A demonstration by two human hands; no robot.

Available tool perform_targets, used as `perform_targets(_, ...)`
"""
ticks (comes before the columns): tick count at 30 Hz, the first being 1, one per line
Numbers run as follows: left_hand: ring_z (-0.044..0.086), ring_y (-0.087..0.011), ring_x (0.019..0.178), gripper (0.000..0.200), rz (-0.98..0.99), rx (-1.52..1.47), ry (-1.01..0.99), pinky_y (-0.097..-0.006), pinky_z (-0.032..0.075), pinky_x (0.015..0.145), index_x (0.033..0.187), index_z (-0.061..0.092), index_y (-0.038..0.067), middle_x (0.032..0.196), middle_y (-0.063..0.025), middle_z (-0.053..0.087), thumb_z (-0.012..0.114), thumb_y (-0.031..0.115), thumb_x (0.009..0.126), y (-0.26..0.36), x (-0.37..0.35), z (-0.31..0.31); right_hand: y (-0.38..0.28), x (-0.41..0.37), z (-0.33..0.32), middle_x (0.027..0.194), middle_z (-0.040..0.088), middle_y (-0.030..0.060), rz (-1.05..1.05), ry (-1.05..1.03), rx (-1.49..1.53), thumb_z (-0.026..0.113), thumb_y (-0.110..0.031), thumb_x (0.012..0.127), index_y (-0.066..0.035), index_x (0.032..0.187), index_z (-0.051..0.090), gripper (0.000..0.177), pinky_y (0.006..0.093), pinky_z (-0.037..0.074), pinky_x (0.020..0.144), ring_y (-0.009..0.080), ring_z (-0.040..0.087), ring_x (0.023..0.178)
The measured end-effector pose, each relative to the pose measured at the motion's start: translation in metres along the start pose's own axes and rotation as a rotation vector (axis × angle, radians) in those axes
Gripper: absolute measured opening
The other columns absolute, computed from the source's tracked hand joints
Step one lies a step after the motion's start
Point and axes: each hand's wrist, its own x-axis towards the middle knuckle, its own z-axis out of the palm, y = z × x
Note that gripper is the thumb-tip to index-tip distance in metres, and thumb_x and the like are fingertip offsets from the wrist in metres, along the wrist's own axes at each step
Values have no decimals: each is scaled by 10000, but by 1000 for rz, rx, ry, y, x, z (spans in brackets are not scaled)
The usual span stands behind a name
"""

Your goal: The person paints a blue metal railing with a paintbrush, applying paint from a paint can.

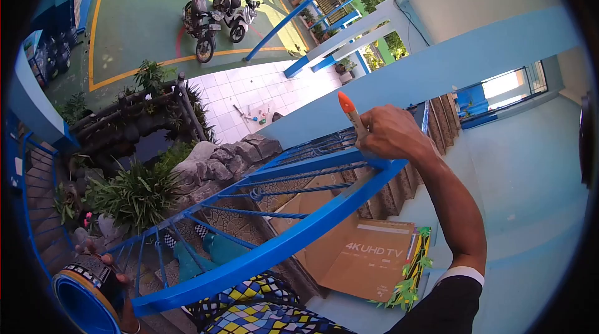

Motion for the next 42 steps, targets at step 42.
perform_targets(42,320,-304,1518,915,13,-160,-37,-644,368,1173,1669,201,220,1746,-23,186,739,275,931,-264,45,184,255,37,-22,980,778,98,-790,194,534,842,-62,796,-39,993,755,216,409,535,959,247,744,989)
